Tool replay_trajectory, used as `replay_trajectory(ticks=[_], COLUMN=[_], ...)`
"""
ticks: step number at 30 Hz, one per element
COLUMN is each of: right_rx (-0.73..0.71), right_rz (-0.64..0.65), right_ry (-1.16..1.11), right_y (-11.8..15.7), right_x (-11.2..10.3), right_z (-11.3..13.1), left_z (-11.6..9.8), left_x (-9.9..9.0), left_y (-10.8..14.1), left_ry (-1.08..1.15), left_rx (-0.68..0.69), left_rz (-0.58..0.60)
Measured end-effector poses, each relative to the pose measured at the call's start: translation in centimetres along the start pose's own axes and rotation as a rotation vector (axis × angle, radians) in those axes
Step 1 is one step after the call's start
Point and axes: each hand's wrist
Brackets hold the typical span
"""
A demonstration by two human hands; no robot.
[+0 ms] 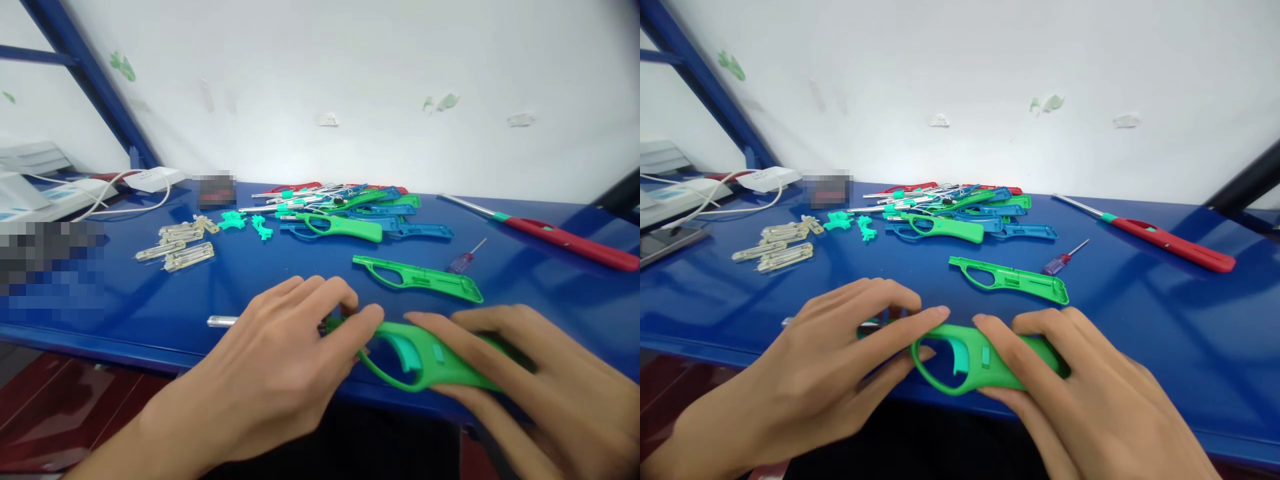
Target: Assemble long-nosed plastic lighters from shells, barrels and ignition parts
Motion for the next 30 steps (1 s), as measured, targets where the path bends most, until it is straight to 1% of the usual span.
replay_trajectory(ticks=[2, 5, 8, 11, 13, 15, 18, 22, 25, 28, 30], right_rx=[-0.014, -0.04, -0.062, -0.123, -0.121, -0.084, -0.063, -0.063, 0.008, 0.091, 0.102], right_rz=[-0.019, -0.062, -0.067, -0.043, -0.048, -0.051, -0.046, -0.101, -0.1, -0.128, -0.14], right_ry=[0.05, 0.146, 0.191, 0.2, 0.168, 0.109, 0.054, 0.059, 0.035, 0.0, -0.008], right_y=[0.3, 0.6, 0.5, 0.4, 0.2, -0.1, -0.7, -0.6, 0.3, 1.3, 1.8], right_x=[0.4, 0.8, 0.8, 0.5, 0.4, 0.3, 0.3, 0.5, 0.9, 1.6, 1.9], right_z=[-0.3, -0.5, -0.6, -0.7, -0.4, 0.0, 0.8, 1.4, 1.7, 1.9, 2.1], left_z=[-0.2, -0.4, -0.3, -0.1, -0.1, -0.2, -0.4, -0.7, -0.8, -1.0, -1.2], left_x=[-0.6, -0.7, 0.4, 1.8, 2.5, 2.8, 2.8, 2.6, 2.4, 1.8, 1.1], left_y=[0.2, 0.3, 0.2, 0.2, 0.1, 0.2, 0.1, 0.0, 0.3, 0.9, 1.3], left_ry=[0.1, 0.23, 0.264, 0.345, 0.376, 0.35, 0.272, 0.141, 0.058, 0.014, 0.002], left_rx=[-0.052, -0.131, -0.19, -0.172, -0.137, -0.087, -0.037, -0.005, 0.009, 0.026, 0.027], left_rz=[0.067, 0.081, 0.057, -0.005, -0.086, -0.158, -0.197, -0.205, -0.216, -0.175, -0.136])
Point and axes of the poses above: each hand's wrist, its own y-axis away from the middle knuckle, its own x-axis out of the palm, z = x × y, and after that the axes turned 2 degrees about -x, right-handed
